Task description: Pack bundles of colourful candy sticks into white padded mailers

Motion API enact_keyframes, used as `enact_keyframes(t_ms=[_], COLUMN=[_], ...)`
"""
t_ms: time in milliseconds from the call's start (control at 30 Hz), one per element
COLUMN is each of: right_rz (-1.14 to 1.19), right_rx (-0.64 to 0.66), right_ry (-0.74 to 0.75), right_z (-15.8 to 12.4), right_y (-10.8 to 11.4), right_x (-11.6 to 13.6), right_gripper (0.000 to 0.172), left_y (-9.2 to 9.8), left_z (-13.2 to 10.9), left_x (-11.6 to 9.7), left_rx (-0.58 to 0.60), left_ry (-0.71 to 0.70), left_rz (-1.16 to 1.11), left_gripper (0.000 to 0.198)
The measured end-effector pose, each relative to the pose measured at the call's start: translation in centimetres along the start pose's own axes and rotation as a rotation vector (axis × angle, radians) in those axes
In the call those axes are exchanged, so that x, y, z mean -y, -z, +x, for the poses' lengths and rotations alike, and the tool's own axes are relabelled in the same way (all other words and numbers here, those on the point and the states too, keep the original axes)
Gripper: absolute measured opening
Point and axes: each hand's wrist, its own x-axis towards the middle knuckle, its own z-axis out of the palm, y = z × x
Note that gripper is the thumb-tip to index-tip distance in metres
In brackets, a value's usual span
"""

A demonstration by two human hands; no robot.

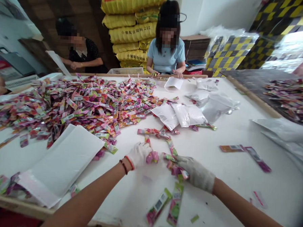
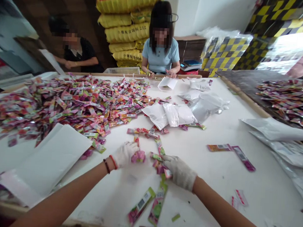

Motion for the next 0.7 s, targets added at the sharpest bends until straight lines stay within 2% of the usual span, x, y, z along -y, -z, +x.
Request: enact_keyframes(t_ms=[100,200,300,400,500,567,633,700], right_rz=[0.072,0.12,0.121,0.039,-0.064,-0.079,-0.078,-0.078], right_rx=[0.005,-0.167,-0.303,-0.233,-0.06,-0.007,-0.003,-0.03], right_ry=[-0.017,-0.258,-0.543,-0.7,-0.733,-0.714,-0.689,-0.641], right_z=[-4.6,-6.2,-4.2,-0.3,2.7,3.5,3.5,2.7], right_y=[0.1,0.6,1.0,0.6,0.0,0.1,0.9,2.1], right_x=[0.7,0.5,0.5,1.0,1.0,0.6,0.2,0.0], right_gripper=[0.033,0.032,0.033,0.04,0.03,0.02,0.016,0.019], left_y=[-1.1,-0.3,1.7,3.3,3.3,3.2,3.6,4.7], left_z=[-3.9,-4.8,-1.7,3.6,8.0,9.6,9.9,9.2], left_x=[-2.1,-2.7,-2.9,-3.8,-4.9,-5.2,-4.7,-3.5], left_rx=[-0.043,-0.184,-0.26,-0.167,-0.055,-0.044,-0.046,-0.058], left_ry=[0.015,0.038,0.06,0.122,0.148,0.159,0.164,0.184], left_rz=[-0.08,-0.224,-0.318,-0.213,-0.119,-0.125,-0.136,-0.148], left_gripper=[0.028,0.032,0.028,0.041,0.033,0.026,0.026,0.028])
